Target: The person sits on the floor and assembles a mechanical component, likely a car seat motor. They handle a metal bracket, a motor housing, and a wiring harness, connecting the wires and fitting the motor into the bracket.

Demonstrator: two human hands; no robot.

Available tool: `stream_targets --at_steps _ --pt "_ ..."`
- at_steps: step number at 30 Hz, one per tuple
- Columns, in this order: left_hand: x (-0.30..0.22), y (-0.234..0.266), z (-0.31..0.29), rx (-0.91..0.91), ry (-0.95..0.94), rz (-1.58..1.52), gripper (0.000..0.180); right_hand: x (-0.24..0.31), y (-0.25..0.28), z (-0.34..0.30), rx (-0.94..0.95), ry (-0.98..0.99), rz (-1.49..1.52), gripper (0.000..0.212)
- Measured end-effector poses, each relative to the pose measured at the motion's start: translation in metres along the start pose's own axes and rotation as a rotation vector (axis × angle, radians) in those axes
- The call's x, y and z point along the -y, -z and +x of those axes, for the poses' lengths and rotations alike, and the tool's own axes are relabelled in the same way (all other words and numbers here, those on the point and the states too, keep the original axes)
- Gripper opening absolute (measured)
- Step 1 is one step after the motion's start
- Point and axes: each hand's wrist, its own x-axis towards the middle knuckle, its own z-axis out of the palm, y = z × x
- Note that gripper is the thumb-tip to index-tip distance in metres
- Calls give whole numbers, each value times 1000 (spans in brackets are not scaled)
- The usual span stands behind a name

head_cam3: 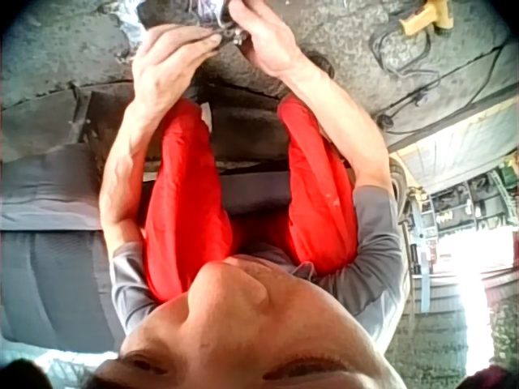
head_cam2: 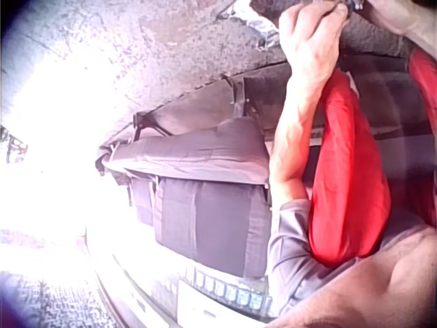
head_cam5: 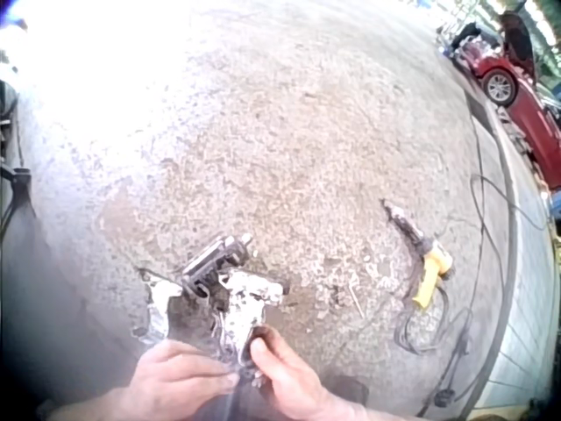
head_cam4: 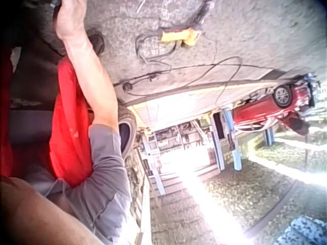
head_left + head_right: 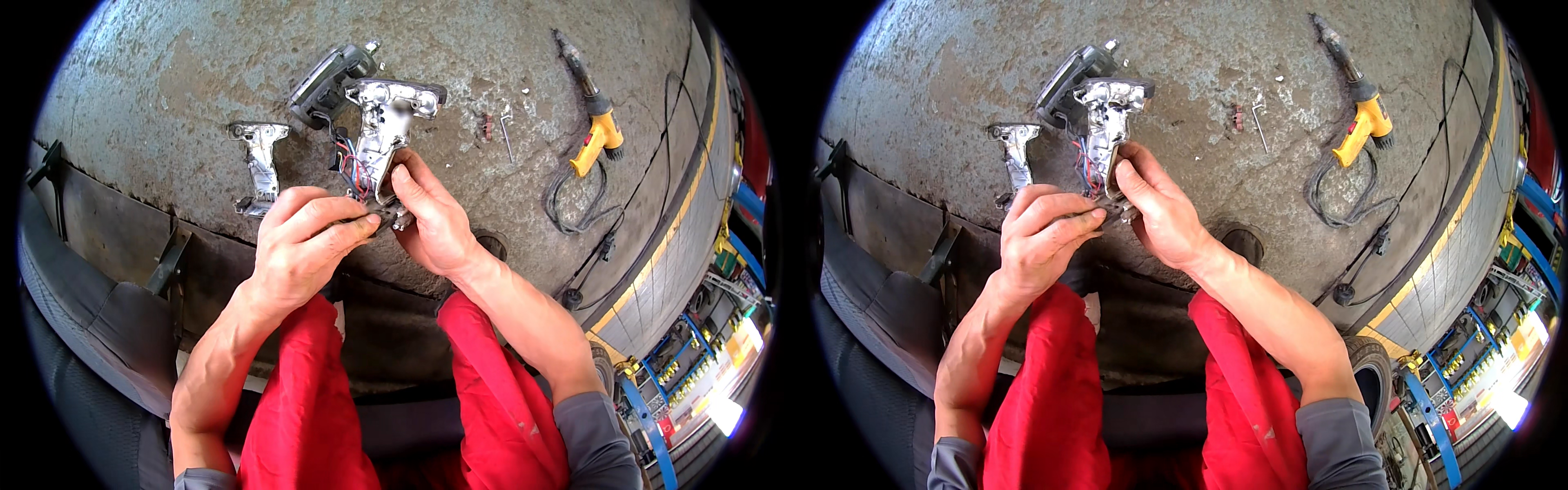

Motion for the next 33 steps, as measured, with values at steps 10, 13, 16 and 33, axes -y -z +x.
stream_targets --at_steps 10,13,16,33 --pt "-5 1 -2 -49 32 -41 34 2 1 1 13 38 -43 39" --pt "-6 -1 -4 -63 47 -28 33 4 1 2 14 34 -20 38" --pt "-5 -3 -5 -69 49 -22 33 2 0 2 -13 39 -22 37" --pt "-13 -7 -6 -19 225 -161 39 3 6 -2 36 58 -97 49"
